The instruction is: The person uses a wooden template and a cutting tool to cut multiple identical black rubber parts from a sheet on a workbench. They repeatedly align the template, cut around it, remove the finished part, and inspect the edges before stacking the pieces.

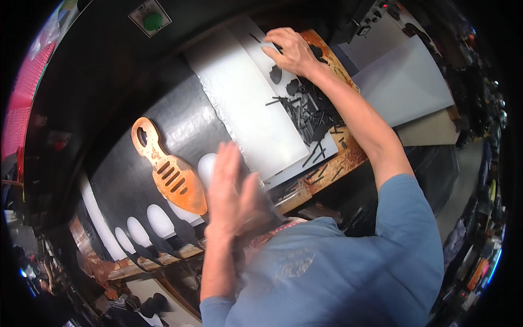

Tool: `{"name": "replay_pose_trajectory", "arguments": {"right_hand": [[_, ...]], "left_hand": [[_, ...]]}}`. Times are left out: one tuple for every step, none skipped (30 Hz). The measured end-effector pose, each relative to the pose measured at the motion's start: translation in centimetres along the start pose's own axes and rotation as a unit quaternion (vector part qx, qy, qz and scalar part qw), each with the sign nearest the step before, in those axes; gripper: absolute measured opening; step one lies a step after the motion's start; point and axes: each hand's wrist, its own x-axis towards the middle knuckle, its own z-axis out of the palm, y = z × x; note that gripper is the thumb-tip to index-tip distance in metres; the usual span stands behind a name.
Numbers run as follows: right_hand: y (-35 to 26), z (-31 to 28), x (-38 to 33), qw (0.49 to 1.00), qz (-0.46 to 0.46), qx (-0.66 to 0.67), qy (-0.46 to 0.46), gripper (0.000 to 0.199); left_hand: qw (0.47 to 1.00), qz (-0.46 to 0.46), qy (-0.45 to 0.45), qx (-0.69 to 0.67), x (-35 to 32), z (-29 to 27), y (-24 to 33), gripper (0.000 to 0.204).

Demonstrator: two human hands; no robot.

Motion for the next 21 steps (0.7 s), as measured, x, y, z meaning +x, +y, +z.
{"name": "replay_pose_trajectory", "arguments": {"right_hand": [[1.2,1.2,1.4,0.998,0.042,-0.042,-0.03,0.051],[2.5,2.2,2.7,0.991,0.085,-0.054,-0.087,0.06],[3.6,3.0,3.7,0.972,0.147,-0.072,-0.166,0.069],[4.6,3.6,4.4,0.943,0.206,-0.091,-0.243,0.078],[5.5,3.9,4.5,0.932,0.221,-0.076,-0.276,0.083],[6.2,4.1,4.3,0.919,0.234,-0.061,-0.31,0.087],[6.8,4.0,3.7,0.902,0.255,-0.054,-0.345,0.091],[7.0,3.9,2.7,0.922,0.226,-0.051,-0.309,0.084],[7.3,3.4,1.6,0.94,0.191,-0.028,-0.281,0.081],[7.4,2.8,0.3,0.955,0.155,-0.004,-0.253,0.078],[7.4,2.1,-1.2,0.962,0.135,0.008,-0.237,0.075],[7.3,1.2,-2.4,0.967,0.101,0.026,-0.232,0.065],[7.0,0.4,-3.4,0.968,0.081,0.029,-0.235,0.063],[6.5,-0.4,-4.3,0.968,0.085,0.047,-0.231,0.061],[5.7,-1.3,-5.3,0.967,0.103,0.055,-0.225,0.06],[5.0,-2.3,-6.1,0.964,0.113,0.059,-0.235,0.06],[4.4,-3.3,-6.7,0.962,0.119,0.064,-0.238,0.059],[3.8,-4.1,-6.9,0.962,0.105,0.077,-0.24,0.059],[3.5,-4.7,-6.7,0.955,0.126,0.078,-0.258,0.059],[3.2,-5.1,-6.4,0.95,0.129,0.086,-0.271,0.059],[3.2,-5.2,-6.0,0.942,0.143,0.083,-0.291,0.059]], "left_hand": [[1.0,0.01,-0.018,0.006,1.0,1.9,1.1,0.072],[0.999,0.018,-0.036,0.011,2.2,3.6,1.8,0.076],[0.998,0.008,-0.057,0.019,3.1,5.1,2.3,0.084],[0.998,0.019,-0.056,0.033,4.1,6.5,2.4,0.089],[0.997,0.027,-0.065,0.039,5.0,7.6,2.3,0.094],[0.996,0.025,-0.059,0.056,5.9,8.4,2.0,0.097],[0.996,0.017,-0.061,0.067,6.6,9.4,1.7,0.1],[0.995,0.004,-0.067,0.072,7.2,10.1,1.4,0.104],[0.993,0.016,-0.067,0.096,7.8,10.8,1.1,0.106],[0.99,0.021,-0.072,0.116,8.2,11.3,0.8,0.108],[0.986,0.016,-0.09,0.138,8.4,11.7,0.6,0.11],[0.979,0.028,-0.097,0.178,8.5,12.1,0.5,0.113],[0.983,0.038,-0.072,0.164,8.5,12.2,0.4,0.113],[0.985,0.04,-0.065,0.152,8.4,12.3,0.3,0.113],[0.987,0.034,-0.064,0.143,8.3,12.4,0.2,0.114],[0.988,0.046,-0.048,0.136,8.2,12.4,0.1,0.115],[0.988,0.048,-0.053,0.133,8.0,12.4,0.0,0.115],[0.989,0.045,-0.054,0.132,7.8,12.5,0.0,0.115],[0.989,0.058,-0.03,0.129,7.9,12.6,0.0,0.115],[0.99,0.052,-0.032,0.13,8.1,12.7,0.0,0.115],[0.989,0.031,-0.043,0.135,8.5,12.9,0.0,0.116]]}}
